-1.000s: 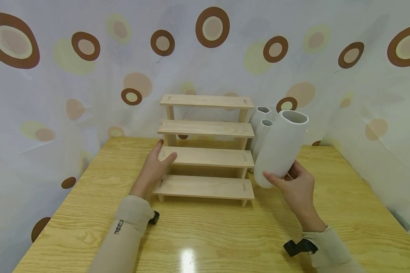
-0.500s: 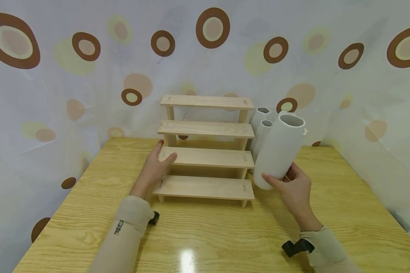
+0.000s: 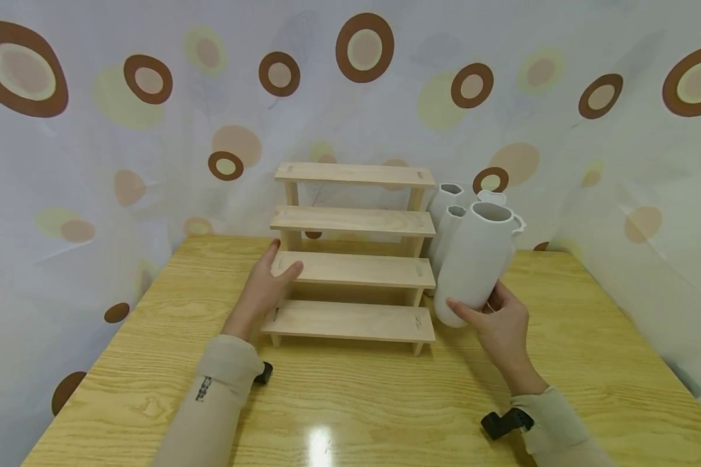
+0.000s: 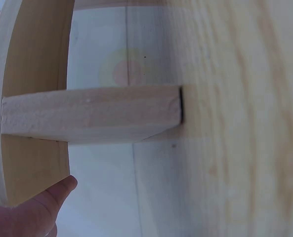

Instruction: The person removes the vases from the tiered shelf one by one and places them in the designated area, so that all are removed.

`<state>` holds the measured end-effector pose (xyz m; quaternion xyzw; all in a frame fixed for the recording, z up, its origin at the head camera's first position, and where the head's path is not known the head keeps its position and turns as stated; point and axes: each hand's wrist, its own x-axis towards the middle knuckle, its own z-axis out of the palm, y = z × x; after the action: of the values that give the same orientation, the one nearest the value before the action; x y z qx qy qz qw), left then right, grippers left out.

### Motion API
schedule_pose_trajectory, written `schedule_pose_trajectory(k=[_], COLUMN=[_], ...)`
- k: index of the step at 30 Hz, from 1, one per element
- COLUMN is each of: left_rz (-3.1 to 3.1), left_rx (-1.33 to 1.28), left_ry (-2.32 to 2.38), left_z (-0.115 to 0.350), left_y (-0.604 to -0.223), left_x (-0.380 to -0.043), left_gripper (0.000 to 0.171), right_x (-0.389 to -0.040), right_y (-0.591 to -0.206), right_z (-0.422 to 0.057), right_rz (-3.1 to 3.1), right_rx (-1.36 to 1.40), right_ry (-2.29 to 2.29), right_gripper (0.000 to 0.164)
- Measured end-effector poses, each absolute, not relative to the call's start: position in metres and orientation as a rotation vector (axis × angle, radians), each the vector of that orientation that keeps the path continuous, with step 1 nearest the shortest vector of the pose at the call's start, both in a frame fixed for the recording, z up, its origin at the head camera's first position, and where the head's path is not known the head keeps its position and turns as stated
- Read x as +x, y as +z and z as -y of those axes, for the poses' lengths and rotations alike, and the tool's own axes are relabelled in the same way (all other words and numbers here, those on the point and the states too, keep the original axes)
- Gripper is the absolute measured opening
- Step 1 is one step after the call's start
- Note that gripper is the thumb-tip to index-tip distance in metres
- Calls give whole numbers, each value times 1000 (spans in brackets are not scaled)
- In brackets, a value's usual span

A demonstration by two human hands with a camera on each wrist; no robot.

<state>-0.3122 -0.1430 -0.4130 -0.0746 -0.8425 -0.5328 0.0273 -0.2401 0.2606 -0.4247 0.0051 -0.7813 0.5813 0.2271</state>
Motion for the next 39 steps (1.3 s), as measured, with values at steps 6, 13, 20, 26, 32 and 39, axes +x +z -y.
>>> schedule_pose_trajectory(k=[6,13,20,26,32,39], left_rz=[2607,2609,2608,2612,2610,2617], left_rx=[-228,-245,-245,-245,-246,-241], left_ry=[-1638,-1638,-1643,-1634,-1646,-1637], left_z=[142,143,144,144,144,144], left_y=[-413,-413,-413,-413,-413,-414], left_x=[-312,-312,-314,-313,-312,-313], left_gripper=[89,91,92,92,91,92], right_x=[-242,-240,-242,-243,-241,-242], right_y=[-430,-432,-434,-437,-437,-439], right_z=[-260,-258,-258,-258,-257,-257], right_rz=[2184,2221,2230,2241,2235,2231], right_rx=[9,-3,-24,-37,-32,-30], right_ry=[1579,1573,1575,1564,1602,1620], right_gripper=[76,75,75,75,73,74])
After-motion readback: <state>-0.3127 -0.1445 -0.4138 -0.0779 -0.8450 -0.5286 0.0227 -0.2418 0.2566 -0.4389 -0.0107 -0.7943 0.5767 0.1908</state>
